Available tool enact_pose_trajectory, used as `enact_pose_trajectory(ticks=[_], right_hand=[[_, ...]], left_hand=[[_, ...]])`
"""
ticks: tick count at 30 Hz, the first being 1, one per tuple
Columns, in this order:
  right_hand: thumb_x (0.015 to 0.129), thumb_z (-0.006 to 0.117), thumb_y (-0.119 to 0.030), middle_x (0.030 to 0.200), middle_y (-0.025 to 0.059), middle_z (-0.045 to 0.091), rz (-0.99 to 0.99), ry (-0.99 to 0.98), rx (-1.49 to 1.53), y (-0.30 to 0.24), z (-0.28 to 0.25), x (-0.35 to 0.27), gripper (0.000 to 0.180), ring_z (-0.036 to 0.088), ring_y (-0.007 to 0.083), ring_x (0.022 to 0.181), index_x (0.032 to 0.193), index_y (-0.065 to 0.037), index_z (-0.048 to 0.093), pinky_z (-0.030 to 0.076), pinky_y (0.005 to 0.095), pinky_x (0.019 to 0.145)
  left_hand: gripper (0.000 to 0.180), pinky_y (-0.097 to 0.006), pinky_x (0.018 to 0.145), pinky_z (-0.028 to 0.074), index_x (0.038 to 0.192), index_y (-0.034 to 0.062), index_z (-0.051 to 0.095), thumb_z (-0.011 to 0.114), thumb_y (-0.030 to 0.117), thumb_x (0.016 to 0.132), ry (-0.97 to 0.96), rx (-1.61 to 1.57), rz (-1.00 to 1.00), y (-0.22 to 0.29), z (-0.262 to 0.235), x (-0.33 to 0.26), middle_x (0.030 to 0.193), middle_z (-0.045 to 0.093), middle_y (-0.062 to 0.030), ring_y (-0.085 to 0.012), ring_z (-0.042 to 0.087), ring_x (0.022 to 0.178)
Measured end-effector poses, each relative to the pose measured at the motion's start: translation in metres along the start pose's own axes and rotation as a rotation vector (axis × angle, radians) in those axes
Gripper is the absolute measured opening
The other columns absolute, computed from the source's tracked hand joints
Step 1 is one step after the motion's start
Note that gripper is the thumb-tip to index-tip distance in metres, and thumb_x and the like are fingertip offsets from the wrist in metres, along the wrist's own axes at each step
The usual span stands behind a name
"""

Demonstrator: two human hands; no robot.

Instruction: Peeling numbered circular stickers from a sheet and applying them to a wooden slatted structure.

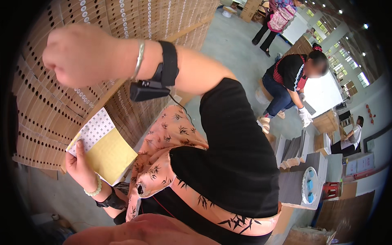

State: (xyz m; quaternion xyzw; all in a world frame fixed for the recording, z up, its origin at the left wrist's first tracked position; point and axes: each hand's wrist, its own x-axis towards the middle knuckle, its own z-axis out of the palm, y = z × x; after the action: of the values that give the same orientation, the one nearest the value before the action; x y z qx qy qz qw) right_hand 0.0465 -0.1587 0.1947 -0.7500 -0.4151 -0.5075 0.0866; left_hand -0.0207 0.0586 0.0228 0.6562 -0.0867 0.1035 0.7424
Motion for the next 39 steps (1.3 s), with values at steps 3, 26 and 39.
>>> enact_pose_trajectory(ticks=[3,26,39], right_hand=[[0.071,0.065,-0.016,0.078,0.0054,0.060,-0.068,0.067,0.023,0.012,-0.002,0.023,0.011,0.060,0.0219,0.066,0.081,-0.011,0.066,0.050,0.0339,0.060],[0.085,0.058,-0.001,0.079,0.0126,0.048,0.219,-0.217,0.054,-0.009,-0.024,0.030,0.002,0.049,0.0281,0.073,0.086,-0.001,0.056,0.041,0.0345,0.066],[0.083,0.058,0.000,0.079,0.0148,0.049,0.147,-0.173,0.032,-0.010,-0.015,0.027,0.003,0.051,0.0317,0.074,0.084,0.000,0.055,0.043,0.0363,0.066]], left_hand=[[0.020,-0.020,0.066,0.044,0.098,-0.0034,0.067,0.065,0.016,0.092,0.047,-0.027,0.048,0.008,-0.006,-0.007,0.086,0.068,-0.0028,-0.0061,0.057,0.074],[0.012,-0.021,0.065,0.047,0.096,-0.0043,0.067,0.066,0.006,0.090,-0.136,-0.005,0.028,0.023,0.001,-0.003,0.083,0.069,-0.0024,-0.0052,0.059,0.072],[0.013,-0.024,0.062,0.049,0.095,-0.0023,0.071,0.069,0.008,0.087,-0.119,0.047,0.054,0.019,0.000,-0.003,0.079,0.070,-0.0057,-0.0078,0.061,0.070]])
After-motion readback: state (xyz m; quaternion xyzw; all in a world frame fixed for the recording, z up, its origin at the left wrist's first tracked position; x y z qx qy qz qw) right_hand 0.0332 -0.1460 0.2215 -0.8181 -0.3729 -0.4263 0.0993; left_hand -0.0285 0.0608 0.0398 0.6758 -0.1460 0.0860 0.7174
